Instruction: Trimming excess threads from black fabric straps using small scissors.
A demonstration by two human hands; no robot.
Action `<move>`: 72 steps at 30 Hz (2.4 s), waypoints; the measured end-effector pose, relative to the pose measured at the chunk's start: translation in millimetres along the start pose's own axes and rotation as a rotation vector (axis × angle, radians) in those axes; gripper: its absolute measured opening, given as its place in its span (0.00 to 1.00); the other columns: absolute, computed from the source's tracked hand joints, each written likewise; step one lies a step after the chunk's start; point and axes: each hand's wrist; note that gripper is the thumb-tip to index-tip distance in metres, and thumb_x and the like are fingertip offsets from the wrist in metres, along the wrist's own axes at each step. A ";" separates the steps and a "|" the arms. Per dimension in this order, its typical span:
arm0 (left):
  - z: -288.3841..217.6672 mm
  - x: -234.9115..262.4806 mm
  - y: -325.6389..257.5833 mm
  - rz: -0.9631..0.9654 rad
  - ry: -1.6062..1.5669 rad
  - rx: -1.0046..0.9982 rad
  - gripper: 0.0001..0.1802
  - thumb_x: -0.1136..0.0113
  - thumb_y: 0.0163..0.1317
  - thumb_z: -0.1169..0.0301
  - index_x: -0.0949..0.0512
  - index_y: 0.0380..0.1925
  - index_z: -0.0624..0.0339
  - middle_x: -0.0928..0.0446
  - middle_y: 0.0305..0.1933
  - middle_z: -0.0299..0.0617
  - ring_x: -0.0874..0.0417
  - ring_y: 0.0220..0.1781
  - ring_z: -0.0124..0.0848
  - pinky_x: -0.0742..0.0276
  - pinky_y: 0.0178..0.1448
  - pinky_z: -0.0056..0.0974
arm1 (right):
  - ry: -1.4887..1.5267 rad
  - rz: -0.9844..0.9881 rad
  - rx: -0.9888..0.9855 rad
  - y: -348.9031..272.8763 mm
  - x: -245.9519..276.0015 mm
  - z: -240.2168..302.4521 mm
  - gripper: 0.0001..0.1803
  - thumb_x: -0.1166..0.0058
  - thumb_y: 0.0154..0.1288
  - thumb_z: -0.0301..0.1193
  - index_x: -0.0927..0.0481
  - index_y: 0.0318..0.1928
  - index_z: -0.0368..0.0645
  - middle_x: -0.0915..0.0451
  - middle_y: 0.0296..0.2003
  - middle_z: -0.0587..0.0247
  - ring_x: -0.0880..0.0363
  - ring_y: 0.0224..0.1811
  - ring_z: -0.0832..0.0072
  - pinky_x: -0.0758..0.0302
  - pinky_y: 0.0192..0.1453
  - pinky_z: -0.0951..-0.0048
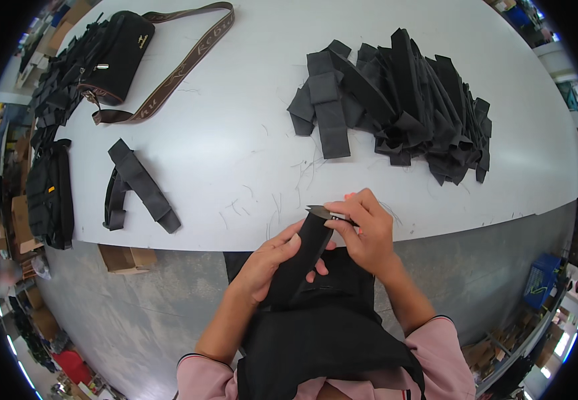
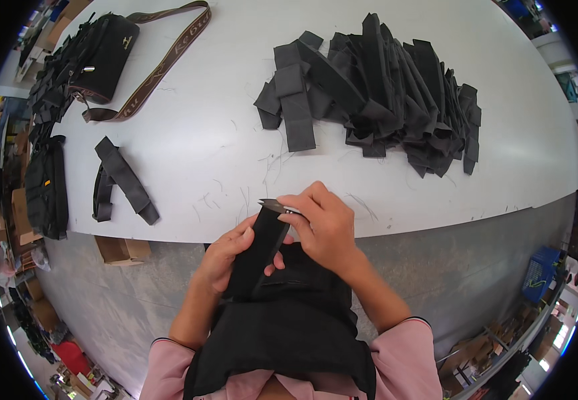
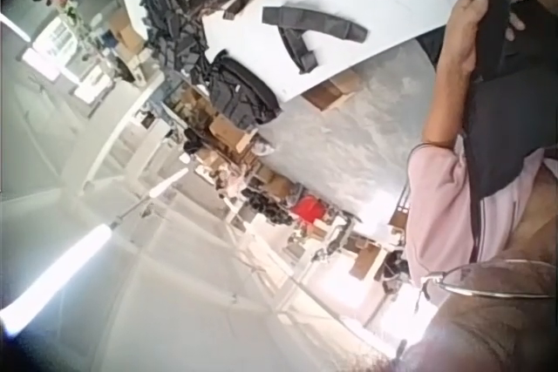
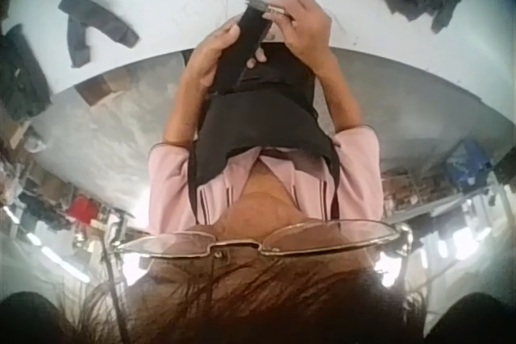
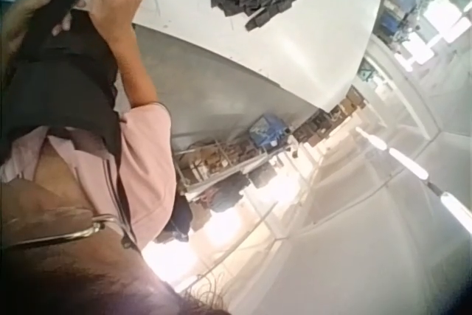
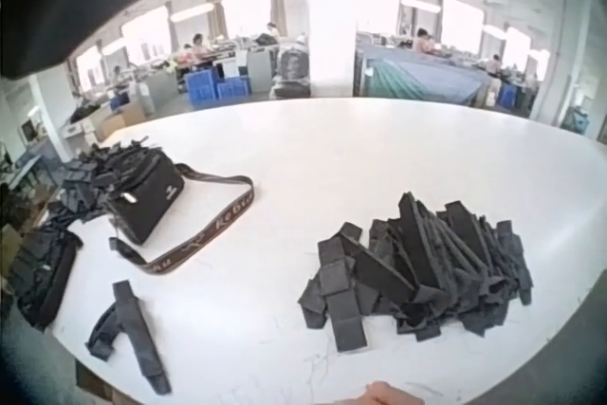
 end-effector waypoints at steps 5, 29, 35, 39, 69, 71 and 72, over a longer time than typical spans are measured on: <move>-9.5 -3.5 -6.2 0.044 0.016 0.077 0.34 0.55 0.69 0.55 0.49 0.69 0.63 0.26 0.51 0.54 0.19 0.36 0.35 0.24 0.38 0.33 | 0.070 0.257 0.094 28.3 29.5 -12.3 0.16 0.36 0.44 0.19 0.18 0.38 0.41 0.27 0.29 0.63 0.27 0.30 0.71 0.30 0.32 0.74; -15.8 -9.4 -4.6 -0.162 0.304 0.053 0.32 0.52 0.68 0.62 0.46 0.68 0.60 0.28 0.50 0.50 0.23 0.41 0.35 0.27 0.44 0.34 | 0.193 0.268 0.130 22.1 21.5 -20.1 0.13 0.36 0.45 0.19 0.18 0.36 0.40 0.28 0.26 0.65 0.29 0.27 0.73 0.32 0.30 0.76; -4.2 -10.7 3.2 -0.555 1.459 -0.486 0.30 0.38 0.55 0.73 0.35 0.60 0.59 0.33 0.49 0.51 0.28 0.50 0.45 0.31 0.51 0.42 | 0.288 0.068 -0.152 3.5 6.5 -7.7 0.12 0.37 0.48 0.18 0.18 0.36 0.39 0.29 0.28 0.66 0.31 0.27 0.79 0.35 0.29 0.80; 2.1 -7.7 9.5 -0.671 1.679 -0.628 0.37 0.33 0.49 0.76 0.37 0.61 0.58 0.33 0.50 0.50 0.29 0.50 0.47 0.32 0.52 0.45 | 0.154 0.012 -0.167 1.8 3.7 -1.9 0.11 0.38 0.50 0.19 0.20 0.37 0.38 0.30 0.28 0.64 0.29 0.26 0.75 0.29 0.35 0.76; -1.5 -6.5 2.5 -0.451 0.174 -0.105 0.21 0.53 0.68 0.74 0.44 0.58 0.64 0.21 0.42 0.49 0.18 0.32 0.31 0.19 0.35 0.33 | -0.145 -0.016 0.103 -4.2 -23.5 5.8 0.17 0.36 0.45 0.19 0.20 0.40 0.40 0.26 0.28 0.62 0.27 0.27 0.68 0.29 0.30 0.72; -2.7 -8.4 2.6 -0.455 0.184 -0.107 0.21 0.53 0.68 0.74 0.44 0.58 0.64 0.21 0.42 0.49 0.18 0.32 0.31 0.19 0.34 0.33 | -0.175 -0.028 0.144 -2.7 -23.4 4.6 0.18 0.36 0.45 0.19 0.20 0.40 0.41 0.26 0.27 0.63 0.27 0.26 0.68 0.30 0.30 0.72; -2.9 -8.5 1.9 -0.460 0.193 -0.106 0.22 0.53 0.67 0.74 0.44 0.59 0.64 0.21 0.41 0.49 0.18 0.31 0.30 0.19 0.34 0.33 | -0.206 -0.007 0.165 -2.8 -23.2 4.3 0.18 0.36 0.44 0.19 0.19 0.40 0.41 0.26 0.27 0.63 0.27 0.26 0.68 0.30 0.29 0.72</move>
Point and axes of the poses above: each hand's wrist, its own y-axis towards the middle knuckle, its own x-axis out of the back of the hand, z = x × y
